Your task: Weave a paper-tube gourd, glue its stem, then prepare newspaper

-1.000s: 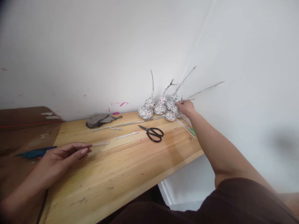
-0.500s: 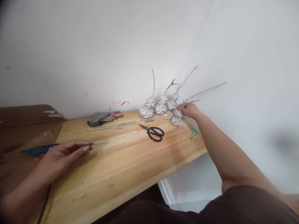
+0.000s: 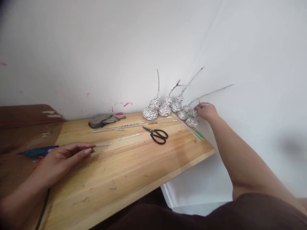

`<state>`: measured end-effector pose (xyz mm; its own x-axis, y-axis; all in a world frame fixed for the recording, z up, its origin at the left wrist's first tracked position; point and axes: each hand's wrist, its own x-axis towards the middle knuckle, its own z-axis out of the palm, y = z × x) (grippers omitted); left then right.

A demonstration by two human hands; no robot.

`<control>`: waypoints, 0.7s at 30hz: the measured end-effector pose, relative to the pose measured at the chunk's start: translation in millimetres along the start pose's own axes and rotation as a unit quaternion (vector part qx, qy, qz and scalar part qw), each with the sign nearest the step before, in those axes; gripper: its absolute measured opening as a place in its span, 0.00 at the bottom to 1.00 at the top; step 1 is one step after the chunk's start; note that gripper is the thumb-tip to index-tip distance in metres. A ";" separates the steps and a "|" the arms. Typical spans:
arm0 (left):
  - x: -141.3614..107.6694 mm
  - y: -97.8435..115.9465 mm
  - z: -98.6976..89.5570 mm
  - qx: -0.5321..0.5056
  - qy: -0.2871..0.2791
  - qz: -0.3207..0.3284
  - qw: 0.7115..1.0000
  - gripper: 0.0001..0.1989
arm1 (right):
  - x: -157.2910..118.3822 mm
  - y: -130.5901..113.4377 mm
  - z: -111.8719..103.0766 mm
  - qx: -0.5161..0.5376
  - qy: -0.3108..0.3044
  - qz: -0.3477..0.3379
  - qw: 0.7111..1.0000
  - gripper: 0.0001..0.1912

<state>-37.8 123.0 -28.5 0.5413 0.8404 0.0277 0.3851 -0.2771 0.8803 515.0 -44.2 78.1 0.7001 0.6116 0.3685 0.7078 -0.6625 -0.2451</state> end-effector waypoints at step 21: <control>-1.5 6.9 -2.4 0.010 -0.017 0.006 1.000 0.23 | -13.3 3.1 12.2 -0.049 -0.035 0.021 0.998 0.13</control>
<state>-37.8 120.9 -21.3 0.5715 0.8203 0.0215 0.3929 -0.2965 0.8705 509.1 -49.2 61.5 0.7363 0.6092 0.2946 0.6675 -0.7254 -0.1682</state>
